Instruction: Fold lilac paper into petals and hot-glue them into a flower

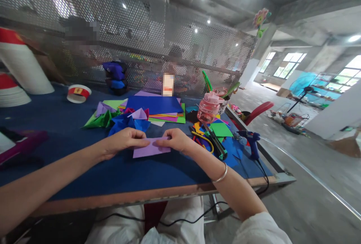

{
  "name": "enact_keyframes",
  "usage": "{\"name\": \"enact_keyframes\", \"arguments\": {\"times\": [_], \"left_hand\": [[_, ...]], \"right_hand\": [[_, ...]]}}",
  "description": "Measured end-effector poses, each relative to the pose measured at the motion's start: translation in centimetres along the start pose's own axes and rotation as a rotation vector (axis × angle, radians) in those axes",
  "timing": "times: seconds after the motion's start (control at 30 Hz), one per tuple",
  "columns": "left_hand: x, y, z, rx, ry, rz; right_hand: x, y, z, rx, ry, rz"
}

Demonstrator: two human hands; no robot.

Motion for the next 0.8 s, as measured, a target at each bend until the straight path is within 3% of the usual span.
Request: {"name": "enact_keyframes", "arguments": {"times": [0.1,0.2,0.3,0.43,0.5,0.57,0.6,0.7,0.8], "left_hand": [[0.2,-0.1,0.1,0.200,0.292,-0.091],[0.4,-0.3,0.4,0.422,0.564,-0.014],[1.0,-0.9,0.7,0.535,0.786,0.061],[2.2,-2.5,1.6,0.691,1.107,0.091],[2.6,-3.3,2.3,0.751,1.232,0.163],[2.9,-4.1,2.7,0.829,1.257,0.206],[3.3,-4.5,2.7,0.896,1.223,0.167],[4.2,-5.9,1.8,1.076,1.022,-0.098],[3.4,-6.3,0.9,1.091,0.913,-0.142]], "right_hand": [[0.4,-0.4,0.5,-0.018,-0.162,-0.046],[0.7,-0.9,0.3,-0.115,-0.422,0.042],[1.0,-1.7,-0.5,-0.202,-0.605,0.145],[1.6,-2.4,-0.9,-0.252,-0.660,0.158],[1.7,-2.5,-0.9,-0.286,-0.669,0.159],[1.8,-2.5,-0.7,-0.332,-0.677,0.156],[1.9,-2.4,-0.7,-0.356,-0.680,0.150],[2.0,-2.3,-0.5,-0.396,-0.685,0.130],[1.9,-2.3,-0.5,-0.391,-0.667,0.124]]}}
Point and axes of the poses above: each hand's wrist, its own y-axis towards the middle knuckle, its own x-axis out of the palm, z = x × y, the point moved 6 cm from there along y, towards the middle knuckle, and after that the axes turned 14 degrees about z, right-handed, at the moved point
